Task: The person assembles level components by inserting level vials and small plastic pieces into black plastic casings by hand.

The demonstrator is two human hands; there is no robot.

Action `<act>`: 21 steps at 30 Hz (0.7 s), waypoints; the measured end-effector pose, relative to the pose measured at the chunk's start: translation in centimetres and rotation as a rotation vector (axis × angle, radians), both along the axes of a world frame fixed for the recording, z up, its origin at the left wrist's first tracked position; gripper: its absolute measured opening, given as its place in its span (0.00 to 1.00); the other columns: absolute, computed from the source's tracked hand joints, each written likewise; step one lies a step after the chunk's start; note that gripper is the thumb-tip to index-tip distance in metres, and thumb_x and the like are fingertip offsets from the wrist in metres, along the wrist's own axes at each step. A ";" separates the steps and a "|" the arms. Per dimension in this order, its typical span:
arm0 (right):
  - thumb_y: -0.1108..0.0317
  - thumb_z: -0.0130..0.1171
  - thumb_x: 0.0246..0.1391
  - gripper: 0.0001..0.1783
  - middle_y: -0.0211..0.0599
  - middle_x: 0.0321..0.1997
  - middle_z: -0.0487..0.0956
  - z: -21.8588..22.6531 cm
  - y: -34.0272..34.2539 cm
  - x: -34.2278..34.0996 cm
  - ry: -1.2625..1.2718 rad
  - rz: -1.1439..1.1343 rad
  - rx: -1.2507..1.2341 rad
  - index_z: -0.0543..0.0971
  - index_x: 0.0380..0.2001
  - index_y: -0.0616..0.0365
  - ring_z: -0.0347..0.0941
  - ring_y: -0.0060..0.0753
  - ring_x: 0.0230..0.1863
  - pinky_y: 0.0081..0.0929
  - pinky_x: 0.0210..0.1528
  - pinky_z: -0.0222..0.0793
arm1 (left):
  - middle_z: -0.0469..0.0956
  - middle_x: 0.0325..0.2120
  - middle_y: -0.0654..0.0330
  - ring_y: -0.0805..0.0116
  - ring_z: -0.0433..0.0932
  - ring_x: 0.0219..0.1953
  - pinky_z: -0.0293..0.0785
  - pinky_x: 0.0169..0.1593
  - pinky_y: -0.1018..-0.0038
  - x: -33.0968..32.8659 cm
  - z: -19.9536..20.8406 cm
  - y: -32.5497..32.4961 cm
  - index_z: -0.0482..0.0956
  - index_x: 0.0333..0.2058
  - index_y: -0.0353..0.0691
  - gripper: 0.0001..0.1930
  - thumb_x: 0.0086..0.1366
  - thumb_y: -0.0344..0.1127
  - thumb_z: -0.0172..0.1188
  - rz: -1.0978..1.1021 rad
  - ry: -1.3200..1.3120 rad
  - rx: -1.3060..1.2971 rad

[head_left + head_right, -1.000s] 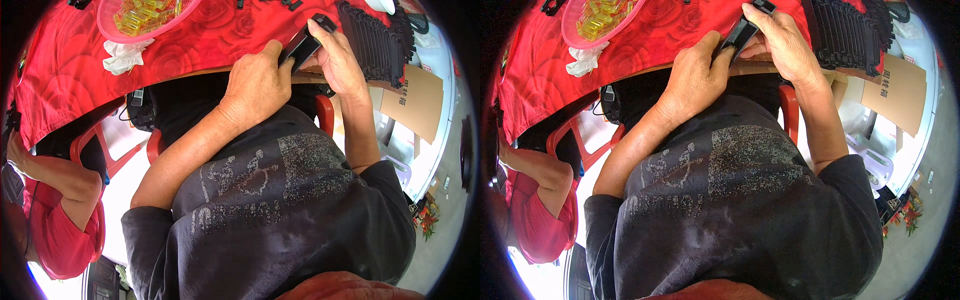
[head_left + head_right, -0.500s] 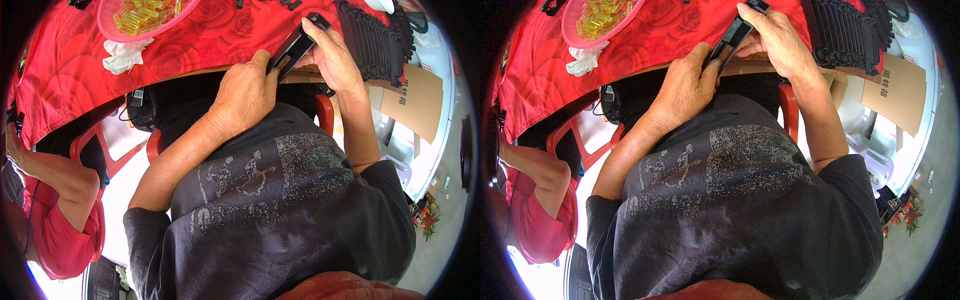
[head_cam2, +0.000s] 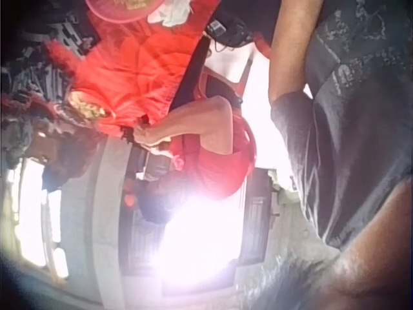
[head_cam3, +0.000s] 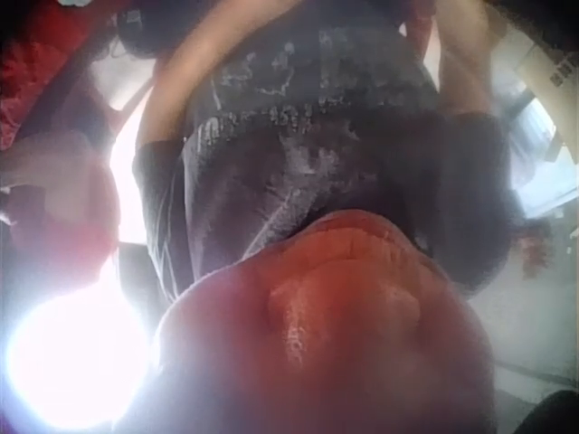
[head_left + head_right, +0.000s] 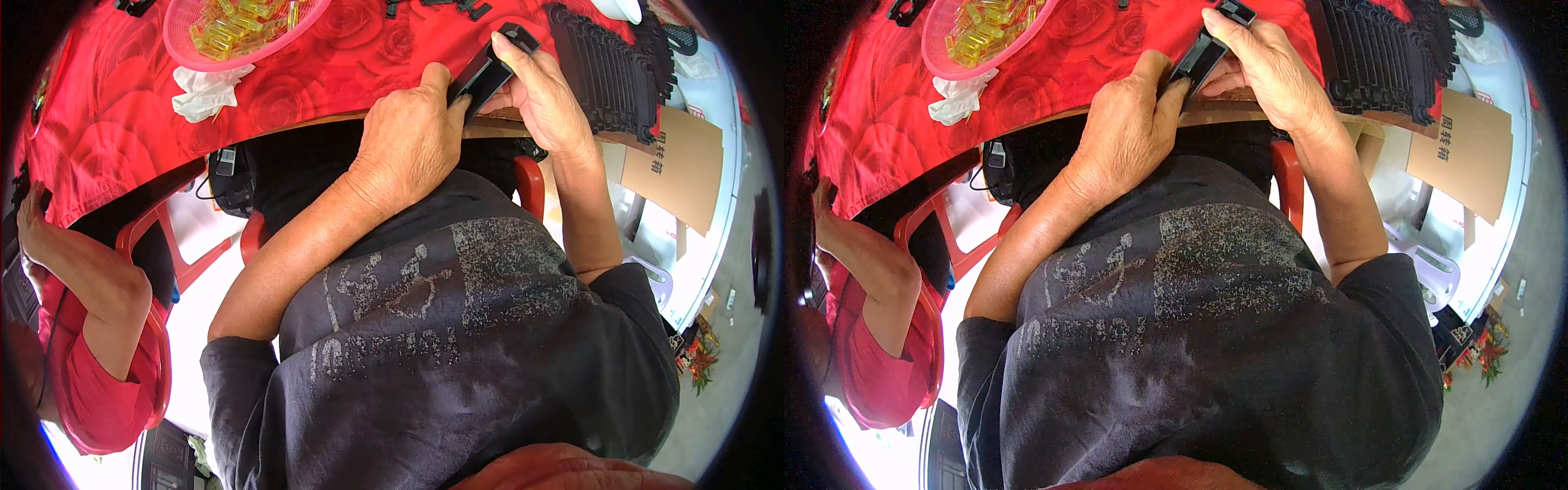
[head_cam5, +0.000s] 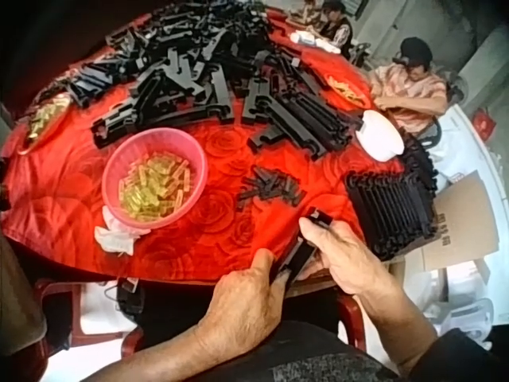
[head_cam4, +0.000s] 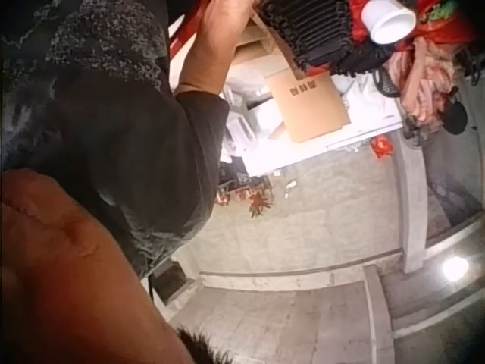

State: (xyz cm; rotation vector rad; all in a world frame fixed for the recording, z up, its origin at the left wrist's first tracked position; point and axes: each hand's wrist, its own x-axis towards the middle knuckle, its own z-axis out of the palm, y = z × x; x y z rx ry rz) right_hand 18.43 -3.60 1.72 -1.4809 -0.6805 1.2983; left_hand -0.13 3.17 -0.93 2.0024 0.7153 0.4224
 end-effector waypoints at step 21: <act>0.48 0.52 0.65 0.24 0.40 0.36 0.82 -0.4 -1.3 0.0 -0.048 -0.064 0.018 0.77 0.40 0.63 0.82 0.32 0.33 0.28 0.36 0.82 | 0.77 0.20 0.46 0.53 0.79 0.27 0.74 0.34 0.60 -1.2 -0.8 -0.1 0.73 0.35 0.29 0.12 0.66 0.35 0.54 -0.088 0.022 -0.293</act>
